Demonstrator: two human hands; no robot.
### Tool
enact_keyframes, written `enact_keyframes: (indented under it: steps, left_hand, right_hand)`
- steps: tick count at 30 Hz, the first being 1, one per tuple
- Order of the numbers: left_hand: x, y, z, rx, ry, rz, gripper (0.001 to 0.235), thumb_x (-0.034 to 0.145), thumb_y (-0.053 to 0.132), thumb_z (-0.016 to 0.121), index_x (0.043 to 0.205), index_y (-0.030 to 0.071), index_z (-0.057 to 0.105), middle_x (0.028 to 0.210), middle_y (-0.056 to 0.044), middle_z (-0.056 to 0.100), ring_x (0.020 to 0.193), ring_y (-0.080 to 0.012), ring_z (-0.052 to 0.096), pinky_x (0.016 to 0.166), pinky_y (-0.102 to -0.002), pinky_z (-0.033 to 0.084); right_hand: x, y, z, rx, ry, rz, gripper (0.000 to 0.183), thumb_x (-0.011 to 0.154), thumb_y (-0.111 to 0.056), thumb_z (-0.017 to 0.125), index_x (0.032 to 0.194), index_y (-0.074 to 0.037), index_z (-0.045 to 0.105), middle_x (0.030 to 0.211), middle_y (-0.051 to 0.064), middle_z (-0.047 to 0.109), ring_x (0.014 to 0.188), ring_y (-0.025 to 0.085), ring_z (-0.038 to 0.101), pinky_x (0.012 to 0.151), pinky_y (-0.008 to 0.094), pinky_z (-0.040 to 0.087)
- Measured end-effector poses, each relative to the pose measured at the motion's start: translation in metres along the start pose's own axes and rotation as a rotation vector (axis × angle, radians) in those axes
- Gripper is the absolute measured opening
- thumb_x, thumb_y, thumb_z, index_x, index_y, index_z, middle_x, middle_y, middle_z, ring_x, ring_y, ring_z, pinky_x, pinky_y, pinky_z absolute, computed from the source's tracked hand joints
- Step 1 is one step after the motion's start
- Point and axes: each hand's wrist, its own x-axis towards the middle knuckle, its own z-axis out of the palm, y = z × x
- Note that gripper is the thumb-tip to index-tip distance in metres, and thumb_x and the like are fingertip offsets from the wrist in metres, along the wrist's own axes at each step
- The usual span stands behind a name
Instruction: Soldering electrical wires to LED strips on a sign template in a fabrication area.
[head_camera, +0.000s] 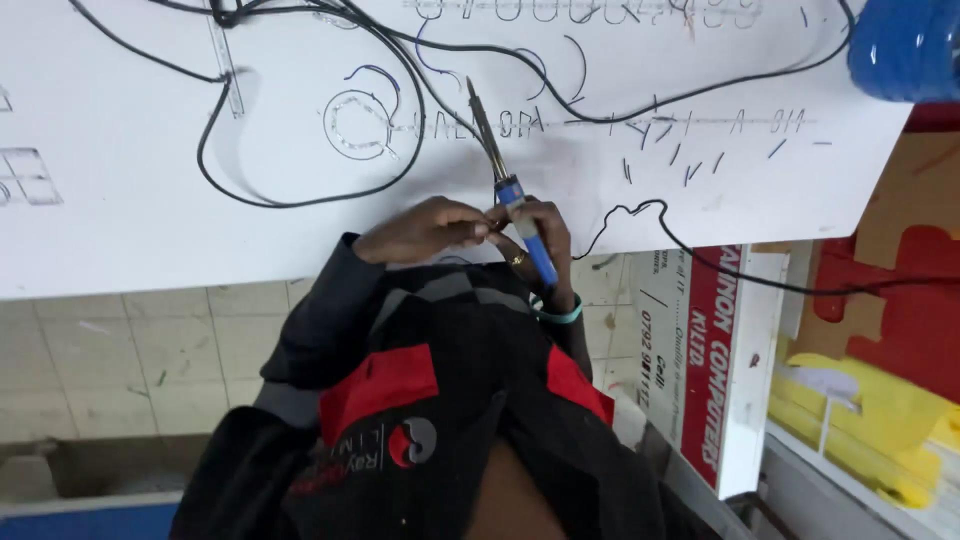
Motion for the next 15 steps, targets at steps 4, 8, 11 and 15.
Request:
enact_keyframes:
  steps: [4, 8, 11, 15]
  left_hand:
    - [-0.021, 0.047, -0.003, -0.057, -0.060, 0.035, 0.037, 0.123, 0.016, 0.049, 0.107, 0.001, 0.079, 0.088, -0.007, 0.068, 0.083, -0.0211, 0.061, 0.084, -0.043, 0.052]
    - [-0.023, 0.047, 0.002, 0.009, -0.010, 0.109, 0.034, 0.125, 0.018, 0.049, 0.115, 0.005, 0.079, 0.087, -0.005, 0.068, 0.086, -0.0194, 0.059, 0.089, -0.044, 0.052]
    - [-0.015, 0.068, 0.000, 0.164, 0.150, 0.127, 0.029, 0.123, 0.018, 0.054, 0.124, 0.008, 0.081, 0.100, -0.013, 0.079, 0.101, -0.0300, 0.070, 0.097, -0.053, 0.055]
    - [0.003, 0.065, 0.030, 0.324, 0.430, 0.070, 0.015, 0.117, 0.014, 0.069, 0.119, 0.011, 0.084, 0.109, -0.014, 0.086, 0.113, -0.0335, 0.081, 0.098, -0.054, 0.061]
  right_hand:
    - [0.000, 0.002, 0.000, 0.073, 0.072, -0.003, 0.031, 0.095, 0.011, 0.085, 0.112, 0.003, 0.061, 0.102, 0.028, 0.081, 0.080, 0.032, 0.081, 0.068, 0.041, 0.065]
    - [0.020, -0.013, 0.003, 0.068, -0.050, 0.017, 0.033, 0.099, 0.010, 0.084, 0.120, 0.002, 0.059, 0.097, 0.024, 0.081, 0.076, 0.030, 0.079, 0.075, 0.042, 0.062]
    - [0.047, -0.001, -0.010, 0.106, -0.099, 0.018, 0.041, 0.096, 0.013, 0.085, 0.124, 0.004, 0.057, 0.094, 0.023, 0.081, 0.076, 0.027, 0.079, 0.077, 0.043, 0.063]
    - [0.053, -0.006, -0.027, -0.022, -0.134, 0.068, 0.045, 0.091, 0.008, 0.093, 0.123, 0.003, 0.061, 0.095, 0.019, 0.087, 0.081, 0.018, 0.078, 0.083, 0.040, 0.064]
